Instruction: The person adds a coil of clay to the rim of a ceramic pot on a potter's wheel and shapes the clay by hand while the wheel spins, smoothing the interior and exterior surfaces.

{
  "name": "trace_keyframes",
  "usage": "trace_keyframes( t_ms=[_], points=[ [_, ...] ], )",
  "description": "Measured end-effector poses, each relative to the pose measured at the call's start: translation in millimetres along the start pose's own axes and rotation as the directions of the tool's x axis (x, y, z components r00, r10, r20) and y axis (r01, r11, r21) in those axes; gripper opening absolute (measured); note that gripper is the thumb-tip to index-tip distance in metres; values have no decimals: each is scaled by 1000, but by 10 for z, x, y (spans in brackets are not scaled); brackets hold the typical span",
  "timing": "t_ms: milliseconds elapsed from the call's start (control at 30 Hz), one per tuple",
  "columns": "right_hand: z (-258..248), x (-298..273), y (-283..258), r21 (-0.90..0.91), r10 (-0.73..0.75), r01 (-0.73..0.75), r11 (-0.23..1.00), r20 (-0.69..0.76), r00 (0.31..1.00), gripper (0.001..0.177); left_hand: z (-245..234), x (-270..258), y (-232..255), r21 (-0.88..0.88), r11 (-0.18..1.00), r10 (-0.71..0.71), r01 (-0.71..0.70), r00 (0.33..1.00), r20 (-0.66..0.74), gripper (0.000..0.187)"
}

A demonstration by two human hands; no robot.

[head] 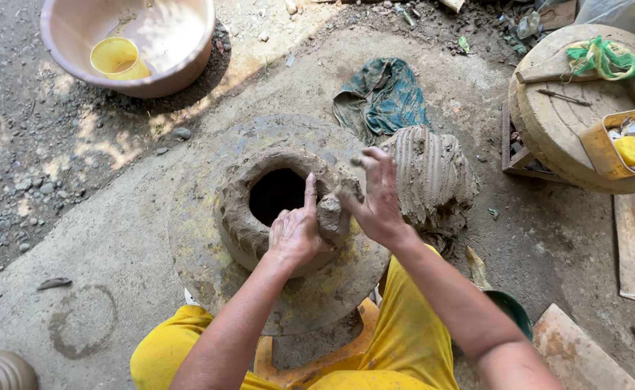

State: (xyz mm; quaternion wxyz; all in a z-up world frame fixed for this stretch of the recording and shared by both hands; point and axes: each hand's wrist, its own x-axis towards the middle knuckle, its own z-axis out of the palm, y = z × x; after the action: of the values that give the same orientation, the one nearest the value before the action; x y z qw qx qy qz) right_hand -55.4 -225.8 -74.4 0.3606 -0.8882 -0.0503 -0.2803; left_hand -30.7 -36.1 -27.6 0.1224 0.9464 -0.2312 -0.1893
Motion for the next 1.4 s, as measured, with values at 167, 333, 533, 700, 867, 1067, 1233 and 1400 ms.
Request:
trace_keyframes(
  t_ms=[167,333,533,700,867,1067,1233,1400],
  points=[
    [-409,183,-418,-229,-320,559,797,624,712,80,34,35,-36,-38,999,5,-6,1000,-11,155],
    [-214,245,-463,-240,-396,678,695,659,639,63,13,-4,-44,-6,1000,-15,15,1000,6,154],
    [-80,196,-254,-243,-474,700,672,586,658,24,-56,-22,-30,51,998,-40,36,997,68,152],
    [105,85,36,-182,-413,522,833,422,807,9,-124,-23,4,38,997,-66,63,994,92,152],
    [111,-190,789,173,135,-91,981,-262,956,8,-99,-46,-11,31,999,-14,13,999,42,153],
    [-544,139,1438,-711,725,-370,598,282,628,86,-79,-36,-35,34,999,-31,28,997,68,151],
    [93,290,1556,-463,672,-512,724,304,675,92,23,26,-12,157,985,90,-76,992,-84,161],
    [985,-49,1500,-482,630,-466,742,266,729,88,26,74,53,35,999,3,-2,1000,-17,160]
  ],
)
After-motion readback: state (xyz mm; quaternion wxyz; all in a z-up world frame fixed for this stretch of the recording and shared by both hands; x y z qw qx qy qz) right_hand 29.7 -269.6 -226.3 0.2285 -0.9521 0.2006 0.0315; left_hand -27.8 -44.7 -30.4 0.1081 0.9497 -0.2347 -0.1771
